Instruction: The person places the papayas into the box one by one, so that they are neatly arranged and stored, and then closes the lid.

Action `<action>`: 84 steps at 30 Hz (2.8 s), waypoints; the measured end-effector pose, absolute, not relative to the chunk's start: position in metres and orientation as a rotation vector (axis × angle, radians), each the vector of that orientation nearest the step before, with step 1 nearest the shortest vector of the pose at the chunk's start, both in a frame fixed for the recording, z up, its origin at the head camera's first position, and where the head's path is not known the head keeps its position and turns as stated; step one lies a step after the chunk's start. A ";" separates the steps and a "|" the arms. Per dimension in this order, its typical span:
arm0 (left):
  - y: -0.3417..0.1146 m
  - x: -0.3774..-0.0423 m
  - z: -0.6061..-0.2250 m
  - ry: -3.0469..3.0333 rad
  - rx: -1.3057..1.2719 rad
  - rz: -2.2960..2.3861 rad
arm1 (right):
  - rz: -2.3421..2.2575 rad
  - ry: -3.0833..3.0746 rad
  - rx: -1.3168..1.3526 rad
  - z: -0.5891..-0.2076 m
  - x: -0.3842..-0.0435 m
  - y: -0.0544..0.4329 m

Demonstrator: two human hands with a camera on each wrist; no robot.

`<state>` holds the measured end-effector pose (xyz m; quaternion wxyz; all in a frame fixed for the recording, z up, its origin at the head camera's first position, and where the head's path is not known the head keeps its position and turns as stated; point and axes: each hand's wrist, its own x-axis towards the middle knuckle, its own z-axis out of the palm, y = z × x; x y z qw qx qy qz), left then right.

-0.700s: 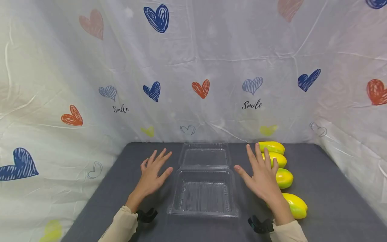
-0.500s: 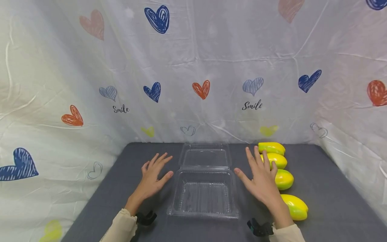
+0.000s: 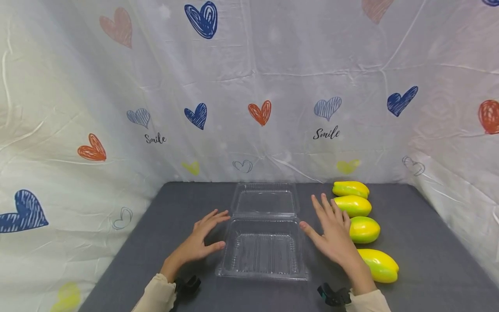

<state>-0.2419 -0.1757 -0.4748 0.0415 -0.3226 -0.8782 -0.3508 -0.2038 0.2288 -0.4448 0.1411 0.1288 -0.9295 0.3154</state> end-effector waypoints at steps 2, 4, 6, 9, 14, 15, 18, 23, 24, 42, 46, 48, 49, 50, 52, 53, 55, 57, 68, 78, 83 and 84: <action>-0.176 -0.241 -0.476 -2.692 -1.053 -1.118 | 0.915 -2.684 0.375 -0.445 -0.204 0.228; -0.176 -0.240 -0.477 -2.701 -1.089 -1.147 | 0.929 -2.683 0.379 -0.446 -0.204 0.228; -0.176 -0.240 -0.478 -2.714 -1.090 -1.170 | 0.937 -2.682 0.384 -0.446 -0.204 0.227; -0.176 -0.240 -0.480 -2.723 -1.077 -1.185 | 0.949 -2.687 0.388 -0.448 -0.205 0.226; -0.176 -0.240 -0.485 -2.697 -1.056 -1.207 | 0.955 -2.702 0.387 -0.452 -0.205 0.225; -0.175 -0.240 -0.486 -2.686 -1.053 -1.214 | 0.953 -2.704 0.386 -0.453 -0.206 0.225; -0.175 -0.240 -0.489 -2.643 -1.049 -1.241 | 0.953 -2.710 0.388 -0.453 -0.206 0.224; -0.174 -0.241 -0.496 -2.581 -1.044 -1.285 | 0.949 -2.722 0.387 -0.454 -0.206 0.224; -0.173 -0.242 -0.497 -2.576 -1.041 -1.293 | 0.944 -2.725 0.385 -0.454 -0.206 0.225; -0.172 -0.242 -0.512 -2.486 -1.067 -1.359 | 0.935 -2.709 0.324 -0.440 -0.204 0.247; -0.172 -0.241 -0.512 -2.482 -1.070 -1.355 | 0.941 -2.699 0.291 -0.435 -0.202 0.258; -0.172 -0.241 -0.512 -2.484 -1.064 -1.363 | 0.953 -2.693 0.281 -0.434 -0.202 0.264; -0.171 -0.241 -0.512 -2.482 -1.065 -1.365 | 0.959 -2.691 0.276 -0.433 -0.201 0.267; -0.171 -0.241 -0.512 -2.479 -1.066 -1.363 | 0.960 -2.690 0.270 -0.432 -0.201 0.270; -0.171 -0.240 -0.511 -2.475 -1.063 -1.363 | 0.961 -2.698 0.254 -0.431 -0.201 0.275; -0.171 -0.240 -0.511 -2.473 -1.061 -1.360 | 0.958 -2.701 0.245 -0.431 -0.201 0.278; -0.171 -0.241 -0.511 -2.469 -1.060 -1.361 | 0.952 -2.704 0.224 -0.430 -0.201 0.283; -0.171 -0.241 -0.511 -2.469 -1.058 -1.362 | 0.944 -2.704 0.209 -0.430 -0.201 0.288; -0.171 -0.241 -0.510 -2.472 -1.071 -1.375 | 0.884 -2.772 0.148 -0.429 -0.196 0.315; -0.171 -0.242 -0.511 -2.482 -1.065 -1.396 | 0.820 -2.827 0.141 -0.429 -0.192 0.335; -0.171 -0.241 -0.511 -2.490 -1.063 -1.413 | 0.827 -2.828 0.147 -0.432 -0.191 0.337; -0.171 -0.241 -0.511 -2.488 -1.065 -1.413 | 0.823 -2.828 0.150 -0.433 -0.191 0.338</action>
